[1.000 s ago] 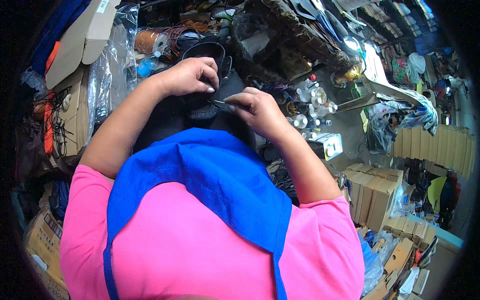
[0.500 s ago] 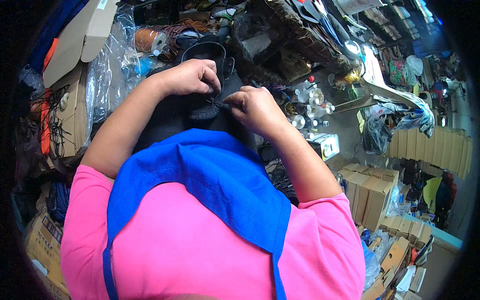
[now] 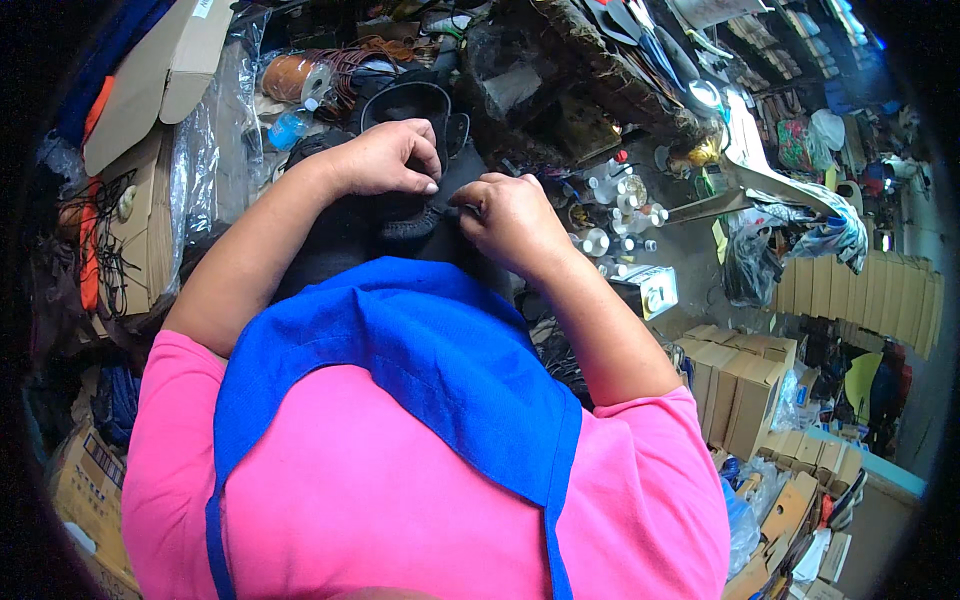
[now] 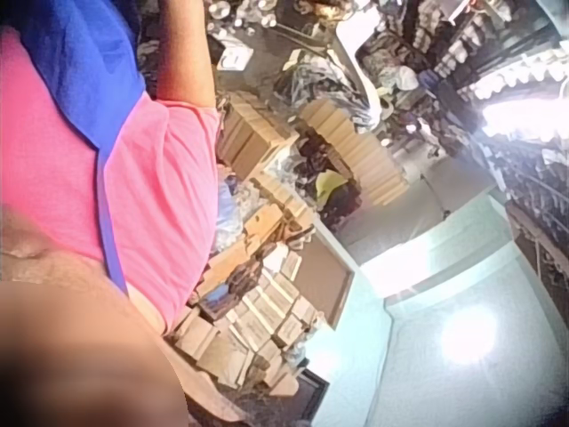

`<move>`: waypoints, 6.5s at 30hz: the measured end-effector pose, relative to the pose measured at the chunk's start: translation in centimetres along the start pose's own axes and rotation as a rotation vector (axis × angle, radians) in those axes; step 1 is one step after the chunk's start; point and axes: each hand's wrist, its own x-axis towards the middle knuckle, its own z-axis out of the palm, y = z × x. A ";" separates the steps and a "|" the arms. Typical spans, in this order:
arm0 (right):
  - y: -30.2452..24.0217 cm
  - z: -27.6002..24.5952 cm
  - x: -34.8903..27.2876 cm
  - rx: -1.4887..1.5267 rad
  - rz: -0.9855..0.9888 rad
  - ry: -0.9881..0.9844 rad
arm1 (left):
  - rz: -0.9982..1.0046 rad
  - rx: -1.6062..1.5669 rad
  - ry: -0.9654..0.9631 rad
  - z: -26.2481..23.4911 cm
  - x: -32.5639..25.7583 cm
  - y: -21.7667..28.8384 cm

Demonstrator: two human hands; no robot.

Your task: Manually stitching or repairing a black shoe in a workshop.

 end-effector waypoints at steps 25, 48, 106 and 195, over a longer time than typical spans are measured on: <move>0.1 -0.1 0.4 0.098 -0.025 -0.058 | 0.018 -0.143 -0.022 0.2 -0.1 -0.6; 0.9 1.3 -1.0 0.348 0.109 0.064 | -0.007 -0.169 -0.070 -0.4 -0.7 -0.4; 1.1 0.7 1.6 -0.018 -0.130 -0.019 | -0.017 -0.157 -0.124 -0.5 0.4 -0.5; 5.6 1.5 2.7 0.547 -0.109 -0.284 | -0.013 0.249 0.279 2.7 -4.6 0.4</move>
